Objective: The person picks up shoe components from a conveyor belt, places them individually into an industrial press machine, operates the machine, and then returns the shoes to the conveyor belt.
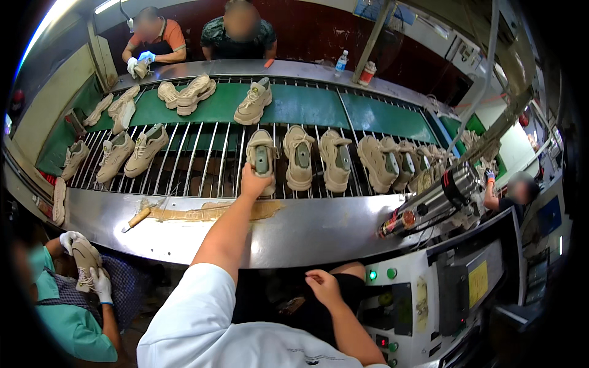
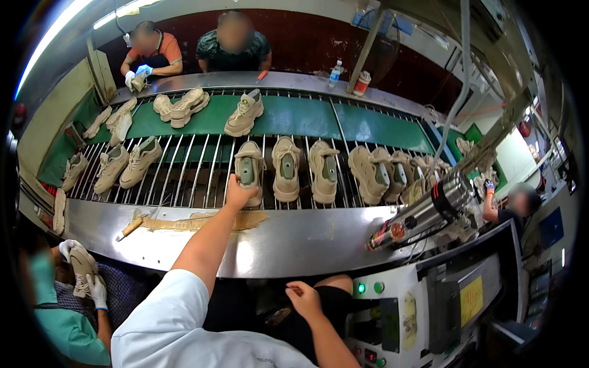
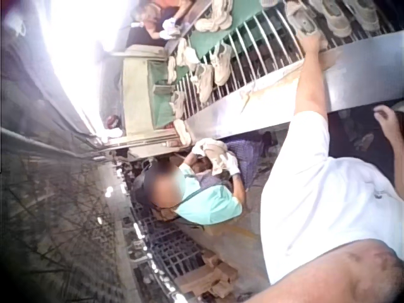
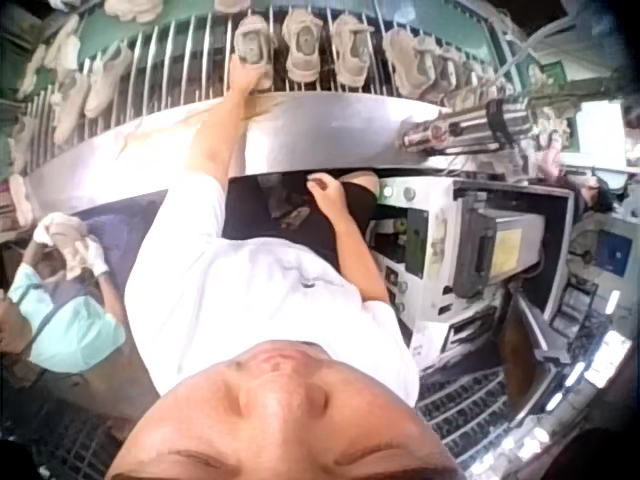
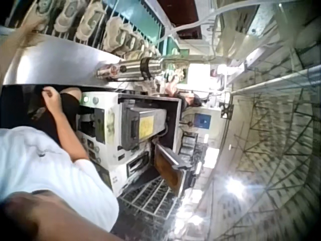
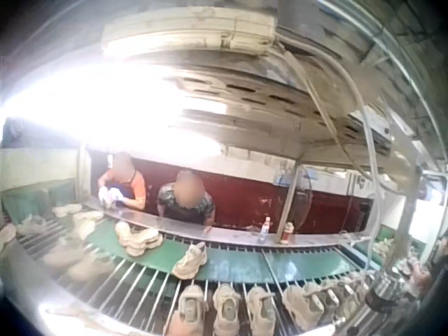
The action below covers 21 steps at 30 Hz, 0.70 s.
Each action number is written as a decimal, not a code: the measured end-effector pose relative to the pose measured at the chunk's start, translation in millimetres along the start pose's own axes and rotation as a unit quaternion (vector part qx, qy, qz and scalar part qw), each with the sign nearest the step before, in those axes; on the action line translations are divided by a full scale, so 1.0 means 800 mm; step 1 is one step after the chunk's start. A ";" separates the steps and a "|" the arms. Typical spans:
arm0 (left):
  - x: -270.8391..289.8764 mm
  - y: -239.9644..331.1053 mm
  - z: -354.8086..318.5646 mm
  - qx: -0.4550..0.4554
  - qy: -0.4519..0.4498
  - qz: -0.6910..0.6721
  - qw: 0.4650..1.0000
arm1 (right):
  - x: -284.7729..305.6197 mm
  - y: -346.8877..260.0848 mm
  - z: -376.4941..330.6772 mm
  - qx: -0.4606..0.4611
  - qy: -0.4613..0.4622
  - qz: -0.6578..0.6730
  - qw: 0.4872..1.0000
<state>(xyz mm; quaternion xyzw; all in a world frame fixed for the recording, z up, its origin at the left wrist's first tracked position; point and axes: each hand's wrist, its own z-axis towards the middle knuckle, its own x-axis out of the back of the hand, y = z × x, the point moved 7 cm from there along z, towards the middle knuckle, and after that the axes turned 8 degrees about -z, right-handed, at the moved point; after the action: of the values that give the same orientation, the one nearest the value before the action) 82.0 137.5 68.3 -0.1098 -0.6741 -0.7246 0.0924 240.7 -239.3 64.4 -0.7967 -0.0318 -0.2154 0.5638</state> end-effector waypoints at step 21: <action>0.004 -0.158 0.310 0.211 0.044 -0.583 0.783 | -0.132 -0.125 0.268 0.310 0.155 -0.387 0.854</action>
<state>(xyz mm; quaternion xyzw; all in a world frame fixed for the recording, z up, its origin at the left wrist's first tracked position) 51.8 394.0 -35.3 0.3582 -0.7407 -0.4844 -0.2973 181.4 12.7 54.6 -0.4598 -0.3145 -0.5161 0.6507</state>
